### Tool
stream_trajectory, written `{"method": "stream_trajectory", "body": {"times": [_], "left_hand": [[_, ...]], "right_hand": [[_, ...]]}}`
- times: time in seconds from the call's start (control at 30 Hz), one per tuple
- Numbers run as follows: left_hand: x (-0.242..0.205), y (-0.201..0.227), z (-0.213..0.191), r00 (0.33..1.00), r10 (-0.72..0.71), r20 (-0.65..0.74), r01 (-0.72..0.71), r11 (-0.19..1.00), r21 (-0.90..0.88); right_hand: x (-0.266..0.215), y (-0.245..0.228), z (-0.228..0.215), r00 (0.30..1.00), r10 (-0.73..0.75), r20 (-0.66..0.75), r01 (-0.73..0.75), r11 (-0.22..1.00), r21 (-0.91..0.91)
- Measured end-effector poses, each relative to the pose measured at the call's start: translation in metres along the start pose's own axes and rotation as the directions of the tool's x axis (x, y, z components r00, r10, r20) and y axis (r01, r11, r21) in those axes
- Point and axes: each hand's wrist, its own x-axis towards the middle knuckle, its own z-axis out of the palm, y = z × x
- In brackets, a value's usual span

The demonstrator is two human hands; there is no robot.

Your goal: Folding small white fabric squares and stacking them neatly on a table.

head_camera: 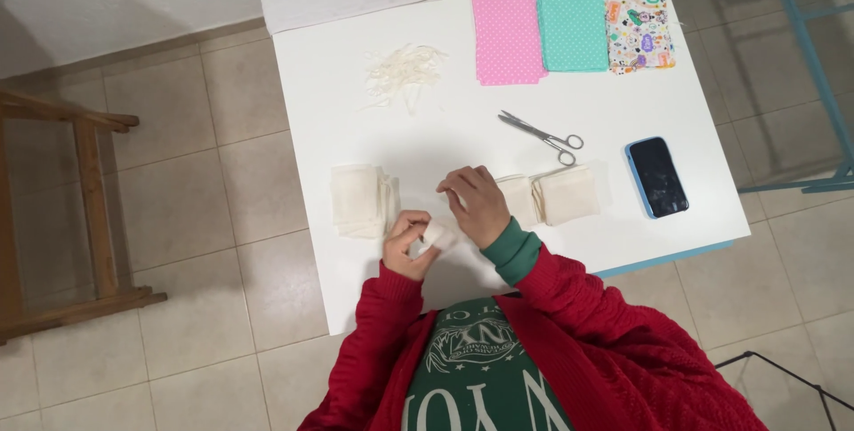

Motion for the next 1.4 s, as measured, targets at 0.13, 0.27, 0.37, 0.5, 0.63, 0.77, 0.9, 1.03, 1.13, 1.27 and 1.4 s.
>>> {"method": "stream_trajectory", "body": {"times": [0.13,0.27,0.37,0.5,0.63,0.77,0.9,1.03,1.13,1.27,1.4], "left_hand": [[-0.014,-0.01,-0.002,0.987,-0.155,0.05,0.162,0.969,-0.186],[0.014,0.032,-0.006,0.971,-0.118,-0.208,0.159,0.968,0.192],[0.024,0.043,-0.002,0.93,-0.008,-0.367,0.124,0.948,0.294],[0.026,0.044,0.001,0.909,0.04,-0.414,0.065,0.97,0.235],[0.013,0.032,0.006,0.907,0.022,-0.421,0.056,0.983,0.172],[0.022,0.044,-0.004,0.896,0.046,-0.442,0.064,0.971,0.23],[0.009,0.026,-0.007,0.914,0.121,-0.388,0.029,0.933,0.359],[0.0,0.017,-0.011,0.963,0.006,-0.269,0.024,0.994,0.107],[-0.021,0.01,-0.001,0.961,-0.106,-0.257,0.079,0.99,-0.116],[-0.028,0.019,0.006,0.806,-0.589,0.055,0.575,0.76,-0.302],[-0.042,-0.019,0.013,0.76,-0.637,0.128,0.575,0.568,-0.59]], "right_hand": [[-0.009,0.003,-0.001,0.958,0.259,0.122,-0.28,0.936,0.214],[-0.027,0.002,-0.001,0.86,0.399,0.32,-0.504,0.764,0.403],[-0.045,-0.002,0.012,0.883,0.176,0.435,-0.387,0.797,0.464],[-0.033,-0.036,0.005,0.927,0.084,0.365,-0.235,0.889,0.392],[-0.031,-0.04,0.014,0.989,0.081,0.125,-0.11,0.961,0.254],[-0.044,-0.032,0.024,0.99,0.099,0.098,-0.124,0.944,0.305],[-0.047,-0.024,0.022,0.983,0.143,0.118,-0.183,0.854,0.487],[-0.039,-0.009,0.011,0.993,0.055,0.105,-0.091,0.92,0.381],[-0.034,0.001,0.015,0.996,0.034,0.086,-0.057,0.958,0.28],[-0.016,-0.032,0.001,0.977,0.141,0.157,-0.163,0.978,0.134],[-0.02,-0.025,0.007,0.955,0.149,0.255,-0.192,0.969,0.155]]}}
